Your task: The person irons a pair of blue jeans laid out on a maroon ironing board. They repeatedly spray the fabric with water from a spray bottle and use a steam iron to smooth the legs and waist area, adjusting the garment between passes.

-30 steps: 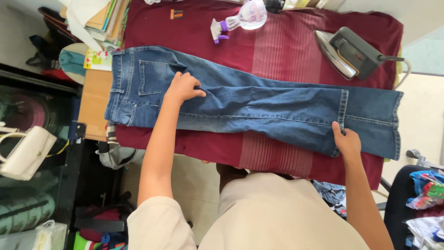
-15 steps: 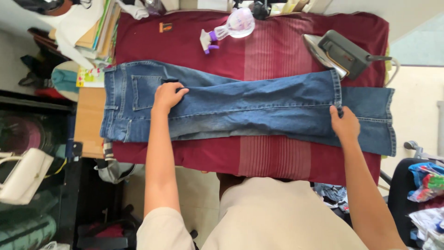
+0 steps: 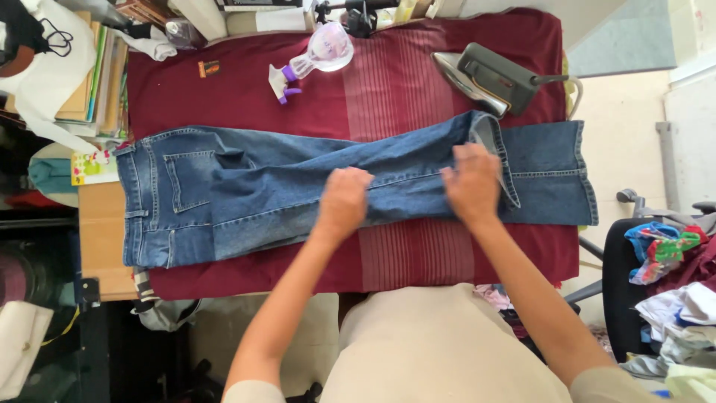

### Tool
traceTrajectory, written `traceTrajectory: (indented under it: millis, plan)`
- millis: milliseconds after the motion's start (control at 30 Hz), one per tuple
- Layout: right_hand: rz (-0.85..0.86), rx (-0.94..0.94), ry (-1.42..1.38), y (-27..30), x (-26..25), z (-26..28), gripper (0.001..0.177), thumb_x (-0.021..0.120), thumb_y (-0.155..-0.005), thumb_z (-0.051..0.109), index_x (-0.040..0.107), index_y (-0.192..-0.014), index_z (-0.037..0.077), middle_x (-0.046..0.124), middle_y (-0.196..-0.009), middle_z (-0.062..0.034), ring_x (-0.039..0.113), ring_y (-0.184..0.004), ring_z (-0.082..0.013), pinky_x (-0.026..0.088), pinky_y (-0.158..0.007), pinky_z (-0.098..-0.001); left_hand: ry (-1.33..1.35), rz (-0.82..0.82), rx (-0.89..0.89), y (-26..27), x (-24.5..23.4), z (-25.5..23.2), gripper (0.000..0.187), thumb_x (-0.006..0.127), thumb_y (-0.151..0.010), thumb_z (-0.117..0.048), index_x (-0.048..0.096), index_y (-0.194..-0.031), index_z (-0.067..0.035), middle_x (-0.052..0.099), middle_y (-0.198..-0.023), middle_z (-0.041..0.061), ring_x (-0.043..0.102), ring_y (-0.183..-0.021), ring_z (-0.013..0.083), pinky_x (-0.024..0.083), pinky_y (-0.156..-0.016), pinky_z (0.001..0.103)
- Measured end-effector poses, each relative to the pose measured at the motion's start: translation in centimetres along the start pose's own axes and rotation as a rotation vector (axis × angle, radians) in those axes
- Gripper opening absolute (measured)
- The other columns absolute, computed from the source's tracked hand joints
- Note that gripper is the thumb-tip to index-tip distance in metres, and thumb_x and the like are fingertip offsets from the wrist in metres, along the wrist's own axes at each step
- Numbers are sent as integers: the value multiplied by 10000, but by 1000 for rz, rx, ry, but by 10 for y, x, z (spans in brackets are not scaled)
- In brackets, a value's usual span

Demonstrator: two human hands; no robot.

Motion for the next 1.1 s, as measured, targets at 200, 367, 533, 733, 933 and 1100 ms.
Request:
traceTrajectory:
  millis: [200,367,533,733,933,1100]
  plan:
    - [40,-102,170,-28,26,-23,656,603,-1030,391,465,-1561,33,366,-1673,-190,302,-1563,-362,200,-1205,-647,-143,159,-356,17,19,62,756,577,-984,-504,372,-1580,-87,264,-1677,168,219,-1552,343,163,-1225,570]
    - [175,-286,-82,-13,39,-10,667,543,-983,439,464,-1546,91,363,-1654,-175,300,-1547,-369,219,-1220,-644,-263,141,-311,29,6,83,792,551,-998,-536,342,-1606,-73,203,-1701,184,181,-1575,343,150,-1236,579]
    - [87,-69,88,-47,54,-4,679,544,-1016,441,451,-1573,64,368,-1632,-250,318,-1496,-446,254,-1166,-648,-139,153,-157,27,11,67,733,615,-951,-510,474,-1500,-45,386,-1622,176,359,-1499,320,267,-1189,548]
    - [41,-254,-223,-55,46,67,555,645,-973,313,537,-1457,64,422,-1566,-260,404,-1472,-448,321,-1193,-570,154,-512,-824,-34,25,230,547,728,-972,-369,607,-1339,17,676,-1269,184,660,-1124,315,542,-952,404]
    - [168,-262,-526,-47,25,141,570,727,-860,145,561,-1398,59,480,-1503,-267,449,-1411,-421,380,-1157,-468,978,-549,-1153,-104,62,328,444,790,-859,-327,767,-1041,78,737,-858,106,666,-670,162,528,-525,308]
    - [40,-383,-543,-125,-37,126,694,783,-822,109,516,-1459,37,518,-1500,-207,426,-1480,-399,316,-1269,-501,342,-631,-565,-132,-29,196,188,770,-870,-195,709,-871,-17,695,-828,115,662,-775,267,527,-711,406]
Point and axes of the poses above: each hand's wrist, its own y-axis away from the middle knuckle, its own x-axis out of the palm, z = x × y, the point moved 5 cm from there along -y, towards the middle knuckle
